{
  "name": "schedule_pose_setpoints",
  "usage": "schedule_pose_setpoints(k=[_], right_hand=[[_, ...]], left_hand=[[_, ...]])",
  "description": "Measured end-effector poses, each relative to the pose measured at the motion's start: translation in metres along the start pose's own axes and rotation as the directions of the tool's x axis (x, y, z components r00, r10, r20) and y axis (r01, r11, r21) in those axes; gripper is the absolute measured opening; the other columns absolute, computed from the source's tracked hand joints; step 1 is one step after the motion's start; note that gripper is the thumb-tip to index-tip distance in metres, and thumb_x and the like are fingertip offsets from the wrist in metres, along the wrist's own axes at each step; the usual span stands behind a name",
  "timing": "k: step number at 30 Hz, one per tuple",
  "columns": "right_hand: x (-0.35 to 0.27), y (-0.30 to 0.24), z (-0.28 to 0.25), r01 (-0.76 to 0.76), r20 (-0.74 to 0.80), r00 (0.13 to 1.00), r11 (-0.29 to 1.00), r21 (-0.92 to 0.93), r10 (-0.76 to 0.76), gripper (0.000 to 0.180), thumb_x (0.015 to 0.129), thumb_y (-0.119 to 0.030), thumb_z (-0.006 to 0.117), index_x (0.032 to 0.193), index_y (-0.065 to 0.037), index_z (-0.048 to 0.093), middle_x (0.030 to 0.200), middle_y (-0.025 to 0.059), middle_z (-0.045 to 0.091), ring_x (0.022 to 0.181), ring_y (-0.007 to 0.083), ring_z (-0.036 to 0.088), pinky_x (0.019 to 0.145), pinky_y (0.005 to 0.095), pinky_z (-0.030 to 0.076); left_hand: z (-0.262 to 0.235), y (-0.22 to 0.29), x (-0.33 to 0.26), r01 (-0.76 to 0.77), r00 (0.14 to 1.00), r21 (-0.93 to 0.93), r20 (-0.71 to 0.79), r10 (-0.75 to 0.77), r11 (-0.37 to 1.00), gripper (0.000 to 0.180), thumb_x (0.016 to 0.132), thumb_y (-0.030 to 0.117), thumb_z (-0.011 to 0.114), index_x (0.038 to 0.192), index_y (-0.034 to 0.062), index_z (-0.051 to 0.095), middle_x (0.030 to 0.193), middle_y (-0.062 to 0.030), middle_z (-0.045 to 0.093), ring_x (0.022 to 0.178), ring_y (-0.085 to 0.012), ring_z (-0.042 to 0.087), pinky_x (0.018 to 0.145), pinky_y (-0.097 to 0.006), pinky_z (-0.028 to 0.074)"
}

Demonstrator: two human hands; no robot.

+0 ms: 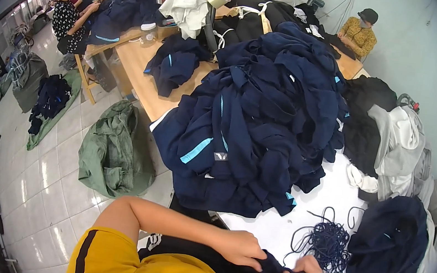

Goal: Threading drawstrings or cords through the waistbands of dark blue garments using a long needle-like tool.

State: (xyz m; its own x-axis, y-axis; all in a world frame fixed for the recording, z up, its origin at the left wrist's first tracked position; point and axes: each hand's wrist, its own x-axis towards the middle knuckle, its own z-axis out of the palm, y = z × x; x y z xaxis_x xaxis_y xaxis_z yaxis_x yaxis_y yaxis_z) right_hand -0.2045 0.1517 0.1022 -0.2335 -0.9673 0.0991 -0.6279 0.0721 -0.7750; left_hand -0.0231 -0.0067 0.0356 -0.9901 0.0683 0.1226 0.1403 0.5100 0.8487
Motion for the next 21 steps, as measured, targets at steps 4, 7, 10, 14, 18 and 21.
schedule_pose_setpoints(k=[4, 7, 10, 14, 18, 21], right_hand=[[0.011, -0.006, 0.016, 0.080, 0.070, 0.994, 0.994, 0.074, -0.085, 0.032, 0.059, -0.005, 0.075, 0.084, -0.004, 0.055, 0.087, 0.0112, 0.057, 0.074, 0.0223, 0.055, 0.064, 0.0284, 0.044], [0.026, -0.040, 0.021, 0.193, -0.001, 0.981, 0.979, -0.071, -0.193, 0.061, 0.059, -0.009, 0.082, 0.113, -0.004, 0.053, 0.107, 0.0144, 0.054, 0.078, 0.0207, 0.055, 0.065, 0.0276, 0.045], [0.041, -0.049, 0.004, 0.092, -0.284, 0.954, 0.996, -0.015, -0.093, 0.082, 0.060, 0.002, 0.072, 0.134, 0.001, 0.036, 0.126, 0.0174, 0.044, 0.085, 0.0187, 0.054, 0.071, 0.0282, 0.047], [0.063, -0.075, -0.027, 0.361, -0.597, 0.749, 0.933, 0.001, -0.289, 0.058, 0.079, 0.016, 0.053, 0.134, 0.005, 0.038, 0.122, 0.0150, 0.053, 0.107, 0.0179, 0.055, 0.096, 0.0262, 0.039], [0.046, -0.075, -0.046, 0.229, -0.540, 0.826, 0.972, 0.057, -0.162, 0.020, 0.083, 0.000, 0.061, 0.100, 0.010, 0.060, 0.078, 0.0042, 0.063, 0.071, 0.0073, 0.055, 0.067, 0.0198, 0.043], [0.038, -0.058, -0.030, 0.212, -0.390, 0.920, 0.788, 0.577, 0.038, 0.027, 0.091, -0.019, 0.060, 0.093, 0.006, 0.066, 0.071, 0.0003, 0.060, 0.065, 0.0062, 0.050, 0.061, 0.0240, 0.042]], left_hand=[[0.019, 0.004, 0.005, 0.044, 0.979, 0.029, -0.203, -0.037, 0.999, 0.028, 0.087, 0.027, 0.061, 0.076, 0.0022, 0.056, 0.068, -0.0185, 0.061, 0.068, -0.0394, 0.061, 0.057, -0.045, 0.046], [-0.006, 0.010, 0.005, -0.043, 0.836, 0.302, -0.510, 0.200, 0.952, 0.018, 0.081, 0.021, 0.065, 0.090, 0.0055, 0.065, 0.072, -0.0116, 0.063, 0.068, -0.0297, 0.064, 0.057, -0.039, 0.048], [-0.081, 0.053, 0.000, 0.055, 0.685, 0.833, -0.433, 0.586, 0.551, 0.023, 0.072, 0.019, 0.062, 0.092, 0.0097, 0.066, 0.061, 0.0034, 0.044, 0.053, -0.0116, 0.049, 0.049, -0.026, 0.035], [-0.176, 0.103, -0.001, 0.125, 0.501, 0.959, -0.283, 0.818, 0.255, 0.022, 0.065, 0.015, 0.065, 0.086, 0.0142, 0.071, 0.055, 0.0043, 0.030, 0.043, -0.0086, 0.035, 0.040, -0.025, 0.027], [-0.234, 0.126, 0.000, 0.236, 0.559, 0.969, -0.077, 0.825, -0.070, 0.025, 0.065, 0.015, 0.065, 0.090, 0.0177, 0.070, 0.054, 0.0029, 0.036, 0.044, -0.0112, 0.042, 0.040, -0.026, 0.031], [-0.284, 0.095, -0.025, 0.292, 0.659, 0.950, -0.281, 0.698, 0.106, 0.031, 0.068, 0.005, 0.066, 0.098, 0.0124, 0.069, 0.059, -0.0031, 0.055, 0.052, -0.0217, 0.057, 0.046, -0.033, 0.043]])
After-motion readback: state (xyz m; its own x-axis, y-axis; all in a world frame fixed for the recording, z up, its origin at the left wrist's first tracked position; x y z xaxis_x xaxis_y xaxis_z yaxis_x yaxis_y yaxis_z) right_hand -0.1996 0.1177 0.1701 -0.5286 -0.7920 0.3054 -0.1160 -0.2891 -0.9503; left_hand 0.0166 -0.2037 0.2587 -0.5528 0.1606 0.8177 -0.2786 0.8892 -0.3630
